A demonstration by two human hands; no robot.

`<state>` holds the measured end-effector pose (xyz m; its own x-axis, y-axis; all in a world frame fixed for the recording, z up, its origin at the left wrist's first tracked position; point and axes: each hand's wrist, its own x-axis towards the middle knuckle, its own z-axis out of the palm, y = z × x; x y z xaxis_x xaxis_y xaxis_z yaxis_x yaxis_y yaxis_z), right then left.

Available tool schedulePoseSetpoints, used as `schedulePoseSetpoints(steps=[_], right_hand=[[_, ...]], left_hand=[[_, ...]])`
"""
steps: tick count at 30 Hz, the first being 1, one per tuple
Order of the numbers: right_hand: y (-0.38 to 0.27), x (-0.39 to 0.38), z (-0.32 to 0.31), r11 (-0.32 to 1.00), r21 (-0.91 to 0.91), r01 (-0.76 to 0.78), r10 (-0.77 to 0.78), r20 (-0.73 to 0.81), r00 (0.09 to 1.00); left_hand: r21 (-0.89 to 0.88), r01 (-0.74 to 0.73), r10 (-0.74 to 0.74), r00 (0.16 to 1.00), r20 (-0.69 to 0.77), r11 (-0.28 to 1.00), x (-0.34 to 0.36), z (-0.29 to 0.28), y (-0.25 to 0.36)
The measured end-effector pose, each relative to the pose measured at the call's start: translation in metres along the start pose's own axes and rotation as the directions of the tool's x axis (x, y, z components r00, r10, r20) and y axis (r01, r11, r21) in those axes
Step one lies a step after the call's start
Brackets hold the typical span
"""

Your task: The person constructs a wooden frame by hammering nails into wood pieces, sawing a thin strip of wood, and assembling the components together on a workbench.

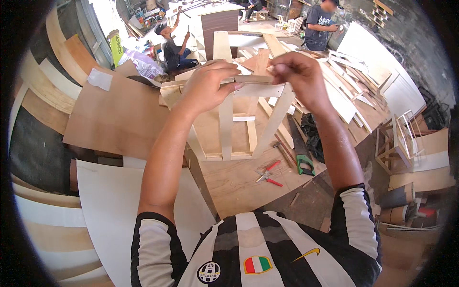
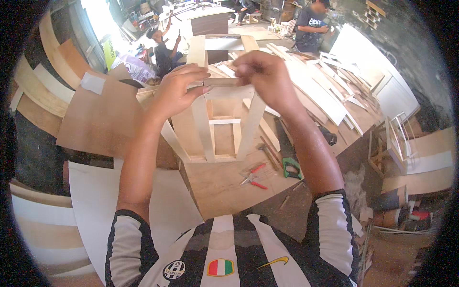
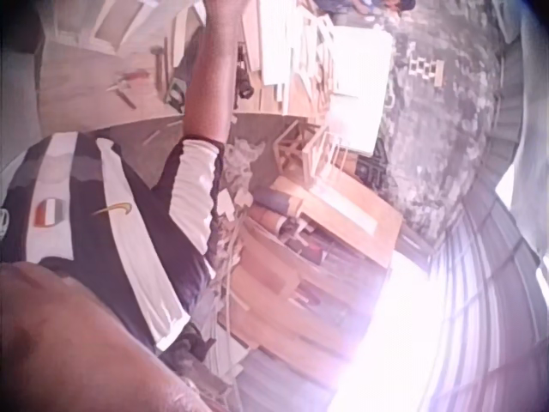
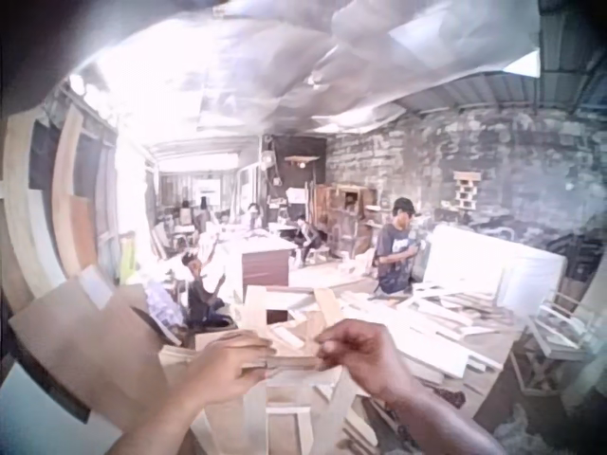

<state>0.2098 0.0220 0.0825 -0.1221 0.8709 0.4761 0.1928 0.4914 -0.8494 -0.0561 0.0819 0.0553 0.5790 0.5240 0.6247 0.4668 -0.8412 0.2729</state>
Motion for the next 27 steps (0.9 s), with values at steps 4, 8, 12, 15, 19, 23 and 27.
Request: schedulePoseSetpoints(steps=[4,8,12,15,19,23,27], right_hand=[[-0.002,0.019,0.030,1.000,-0.010,-0.003,0.004,0.135,0.991],[0.013,0.031,0.038,0.988,-0.150,-0.042,0.062,0.130,0.990],[0.000,0.036,0.043,0.887,-0.444,0.128,-0.059,0.165,0.985],[0.004,0.040,0.043,0.798,-0.540,0.268,-0.144,0.260,0.955],[0.006,0.046,0.044,0.693,-0.618,0.373,-0.178,0.355,0.918],[0.005,0.048,0.044,0.665,-0.636,0.392,-0.168,0.384,0.908],[0.007,0.050,0.043,0.647,-0.662,0.378,-0.148,0.377,0.914]], left_hand=[[0.039,-0.078,0.081,0.995,-0.066,0.996,0.002,0.005,-0.005],[0.039,-0.086,0.089,0.993,-0.078,0.996,0.001,0.007,-0.003],[0.007,-0.014,0.014,1.000,-0.025,1.000,-0.002,0.002,0.000],[-0.007,-0.017,0.017,0.999,-0.032,1.000,0.002,0.004,0.001],[-0.024,-0.032,0.031,0.998,-0.056,0.999,0.001,0.007,-0.001],[-0.024,-0.024,0.023,0.999,-0.041,0.999,0.003,0.005,-0.003],[-0.001,-0.029,0.029,0.998,-0.046,1.000,0.004,0.006,-0.004]])
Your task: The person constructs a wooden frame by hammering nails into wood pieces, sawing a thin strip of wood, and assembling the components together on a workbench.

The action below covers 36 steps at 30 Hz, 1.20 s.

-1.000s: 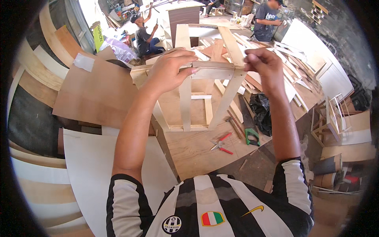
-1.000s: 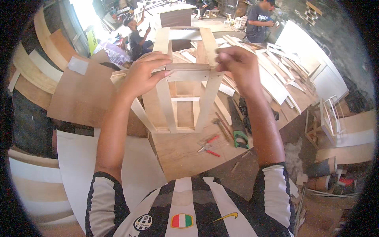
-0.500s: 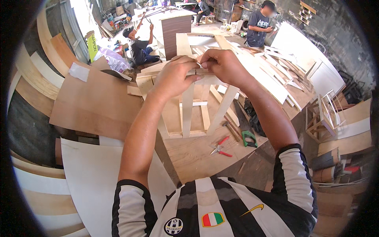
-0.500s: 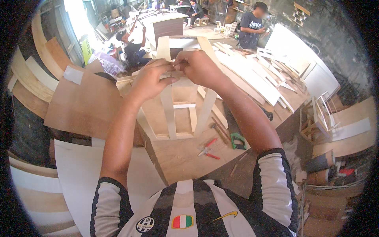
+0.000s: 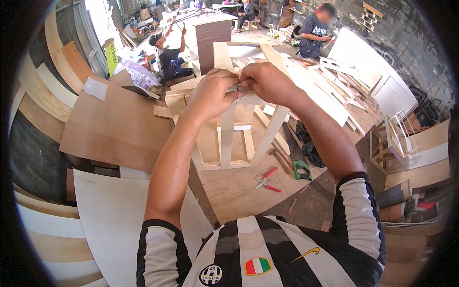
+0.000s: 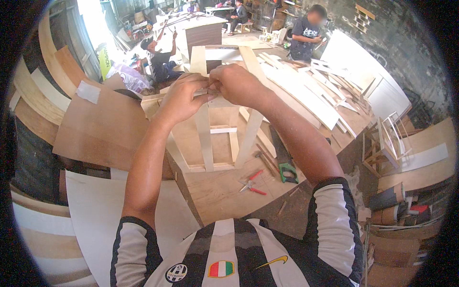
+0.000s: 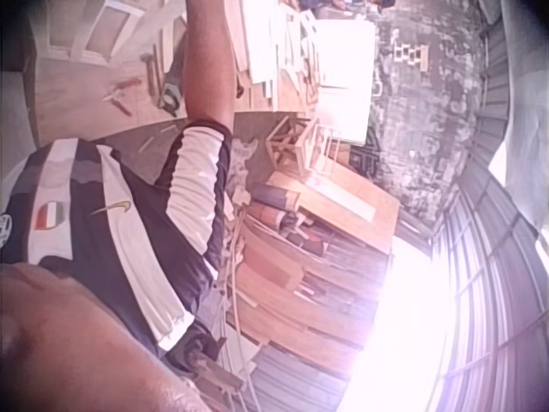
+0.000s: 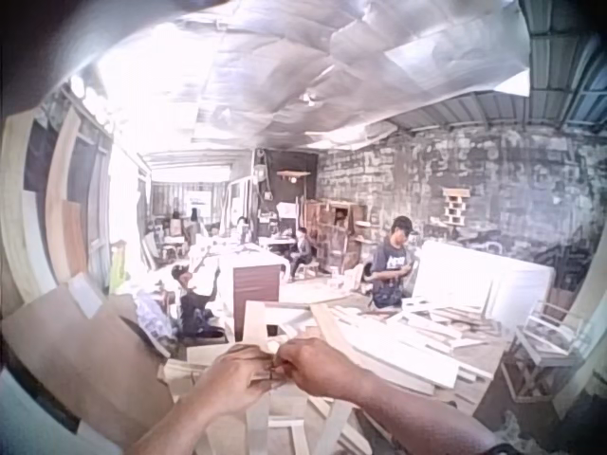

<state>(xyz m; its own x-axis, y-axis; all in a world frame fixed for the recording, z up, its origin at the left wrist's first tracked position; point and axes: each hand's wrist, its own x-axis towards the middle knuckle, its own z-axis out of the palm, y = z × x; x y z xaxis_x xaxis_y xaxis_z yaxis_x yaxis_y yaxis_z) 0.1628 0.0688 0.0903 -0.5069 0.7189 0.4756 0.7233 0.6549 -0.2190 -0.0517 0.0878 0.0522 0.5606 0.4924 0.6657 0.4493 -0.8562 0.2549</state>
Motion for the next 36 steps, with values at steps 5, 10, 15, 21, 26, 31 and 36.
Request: schedulePoseSetpoints(steps=[5,10,15,21,26,31,36], right_hand=[[0.001,0.002,0.001,1.000,-0.020,0.011,-0.011,0.035,0.999],[0.001,0.003,0.002,0.999,-0.046,0.021,-0.019,0.041,0.999],[-0.005,0.004,0.004,0.991,-0.137,0.016,-0.006,0.073,0.997],[-0.002,-0.001,0.012,0.977,-0.202,0.068,-0.062,0.040,0.997],[-0.004,-0.001,0.011,0.970,-0.235,0.053,-0.041,0.055,0.998],[0.005,0.001,0.007,0.989,-0.121,0.084,-0.077,0.062,0.995],[0.004,-0.005,-0.001,0.992,0.008,0.129,-0.129,0.023,0.991]], left_hand=[[-0.015,0.015,-0.015,1.000,0.007,1.000,0.002,0.000,0.000],[-0.032,0.014,-0.014,1.000,0.003,0.999,0.003,0.000,-0.001],[-0.026,0.009,-0.009,1.000,0.011,1.000,0.004,-0.001,-0.002],[-0.023,0.007,-0.007,1.000,0.014,1.000,0.004,-0.002,0.002],[-0.038,-0.014,0.015,1.000,0.023,0.999,0.005,0.003,-0.002],[-0.011,0.020,-0.020,0.999,0.036,1.000,0.003,0.000,-0.002],[-0.011,0.037,-0.036,0.999,0.037,0.999,0.004,-0.004,0.003]])
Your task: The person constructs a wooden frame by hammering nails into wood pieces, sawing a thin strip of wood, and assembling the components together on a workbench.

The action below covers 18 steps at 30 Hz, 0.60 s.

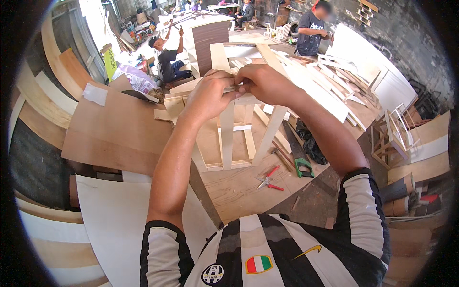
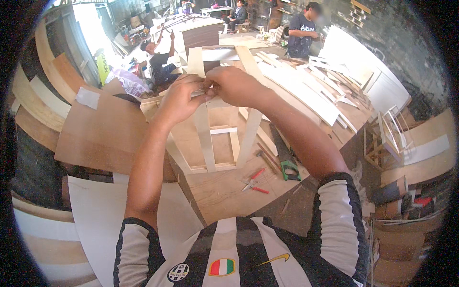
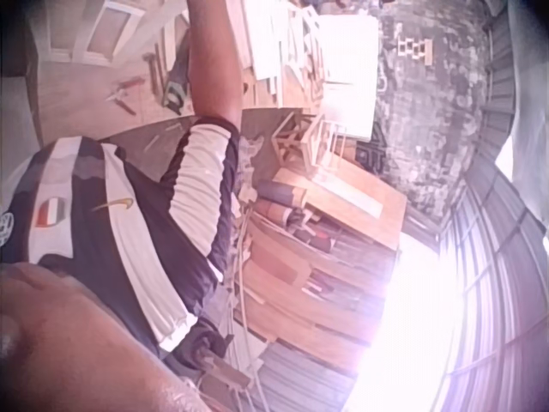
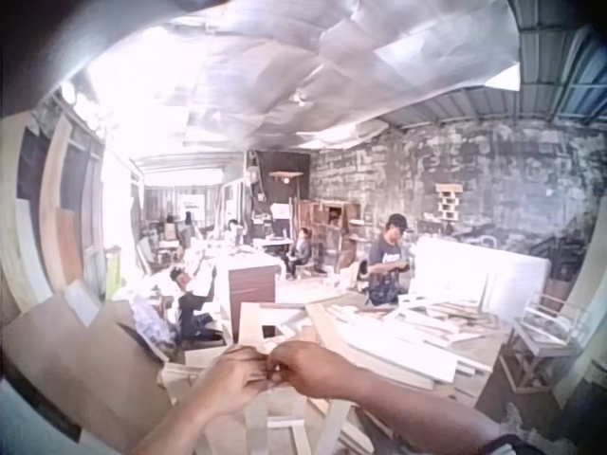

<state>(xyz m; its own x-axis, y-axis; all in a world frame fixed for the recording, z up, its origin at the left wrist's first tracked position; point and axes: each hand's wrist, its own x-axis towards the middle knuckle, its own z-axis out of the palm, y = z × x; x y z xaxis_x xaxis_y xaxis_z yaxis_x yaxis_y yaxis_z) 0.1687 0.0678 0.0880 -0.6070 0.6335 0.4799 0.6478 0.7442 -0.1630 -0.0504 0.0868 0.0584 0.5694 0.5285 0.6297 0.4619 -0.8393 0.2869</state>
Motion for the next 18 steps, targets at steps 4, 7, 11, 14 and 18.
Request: schedulePoseSetpoints(steps=[4,7,11,14,18], right_hand=[[-0.012,-0.013,-0.007,0.941,0.245,-0.232,0.251,-0.048,0.967],[-0.006,-0.040,0.000,0.932,0.285,-0.223,0.287,-0.210,0.934],[0.011,-0.082,0.019,0.959,0.190,-0.212,0.280,-0.509,0.814],[0.021,-0.108,0.025,0.980,-0.026,-0.198,0.127,-0.686,0.717],[0.049,-0.152,0.054,0.970,-0.053,-0.239,0.099,-0.808,0.581]], left_hand=[[-0.002,-0.021,0.021,0.999,-0.029,1.000,-0.002,0.002,-0.008],[0.002,-0.035,0.035,0.998,-0.049,0.999,-0.003,0.002,-0.009],[-0.035,-0.049,0.049,0.999,-0.002,0.998,0.003,0.000,-0.009],[-0.012,-0.021,0.021,0.999,0.041,1.000,0.004,-0.007,-0.009],[0.049,-0.002,-0.004,0.992,0.126,0.999,0.010,-0.009,-0.011]])
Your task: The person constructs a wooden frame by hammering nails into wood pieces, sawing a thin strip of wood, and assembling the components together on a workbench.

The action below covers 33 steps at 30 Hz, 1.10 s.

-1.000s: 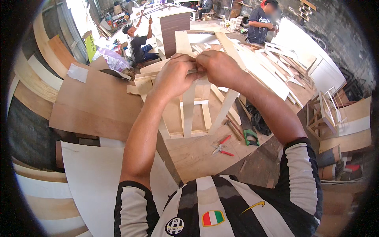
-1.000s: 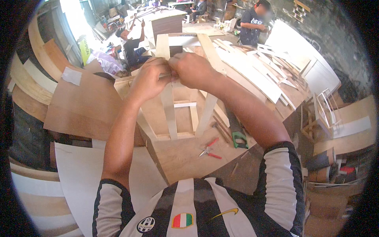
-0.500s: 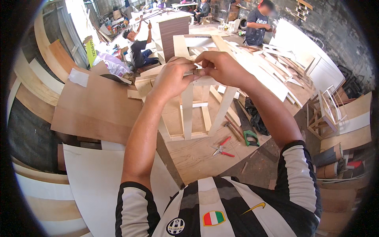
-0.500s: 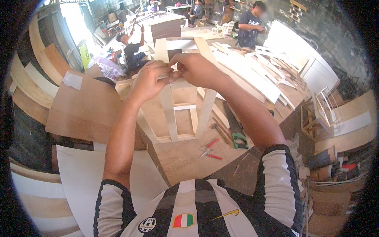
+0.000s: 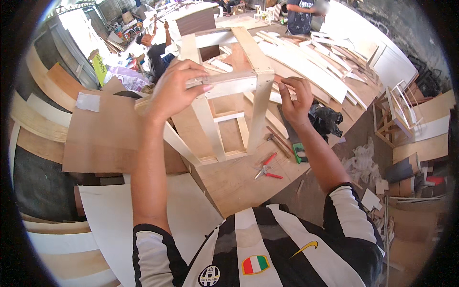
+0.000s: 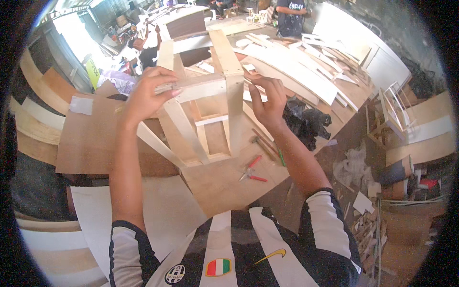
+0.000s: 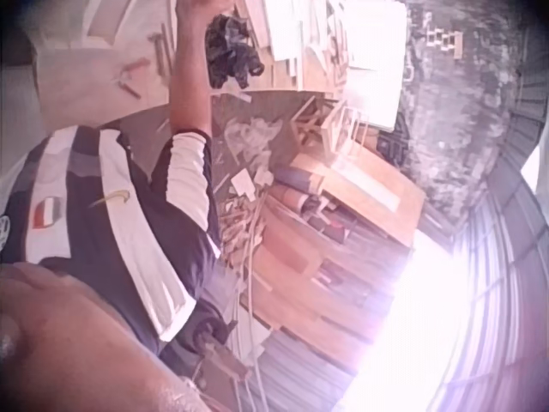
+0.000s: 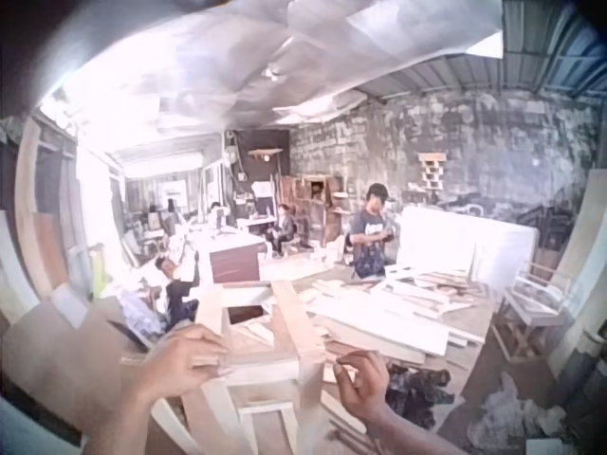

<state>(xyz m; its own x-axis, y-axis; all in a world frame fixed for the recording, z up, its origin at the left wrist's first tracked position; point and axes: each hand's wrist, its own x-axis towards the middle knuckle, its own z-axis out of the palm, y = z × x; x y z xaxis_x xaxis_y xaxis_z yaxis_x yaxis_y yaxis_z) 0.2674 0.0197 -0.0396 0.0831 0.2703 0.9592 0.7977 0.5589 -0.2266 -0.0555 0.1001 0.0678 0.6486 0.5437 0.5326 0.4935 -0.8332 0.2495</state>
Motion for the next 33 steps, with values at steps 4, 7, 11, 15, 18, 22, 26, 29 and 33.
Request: schedulePoseSetpoints(steps=[4,7,11,15,18,22,26,29,33], right_hand=[[0.061,-0.094,0.010,0.958,-0.071,-0.279,0.282,0.026,0.959],[0.091,-0.172,0.023,0.906,-0.122,-0.405,0.421,0.165,0.892],[0.129,-0.266,0.021,0.875,-0.236,-0.423,0.482,0.335,0.810],[0.139,-0.324,0.003,0.645,-0.591,-0.484,0.747,0.622,0.236],[0.153,-0.381,-0.016,0.474,-0.771,-0.425,0.851,0.525,-0.004],[0.160,-0.417,-0.027,0.457,-0.808,-0.372,0.873,0.487,0.015],[0.176,-0.422,-0.020,0.491,-0.789,-0.370,0.836,0.546,-0.054],[0.215,-0.442,-0.010,0.211,-0.668,-0.714,0.874,0.456,-0.167],[0.215,-0.332,-0.033,0.326,-0.459,-0.827,0.912,0.382,0.147]], left_hand=[[-0.037,-0.004,0.004,1.000,0.002,0.999,0.002,0.008,-0.006],[-0.029,0.022,-0.021,0.999,0.042,0.999,0.002,0.001,-0.001],[-0.003,0.060,-0.060,0.997,0.040,0.998,0.004,0.008,0.006],[-0.042,0.120,-0.116,0.990,0.085,0.992,0.001,0.000,0.007],[-0.034,0.106,-0.103,0.991,0.088,0.994,0.005,-0.003,0.012],[0.003,0.095,-0.094,0.989,0.110,0.996,0.003,-0.004,0.011],[-0.007,0.106,-0.104,0.985,0.136,0.994,0.010,-0.004,0.014],[-0.032,0.094,-0.090,0.989,0.113,0.995,0.005,-0.004,0.010],[-0.071,0.077,-0.071,0.994,0.086,0.994,0.004,0.002,0.008]])
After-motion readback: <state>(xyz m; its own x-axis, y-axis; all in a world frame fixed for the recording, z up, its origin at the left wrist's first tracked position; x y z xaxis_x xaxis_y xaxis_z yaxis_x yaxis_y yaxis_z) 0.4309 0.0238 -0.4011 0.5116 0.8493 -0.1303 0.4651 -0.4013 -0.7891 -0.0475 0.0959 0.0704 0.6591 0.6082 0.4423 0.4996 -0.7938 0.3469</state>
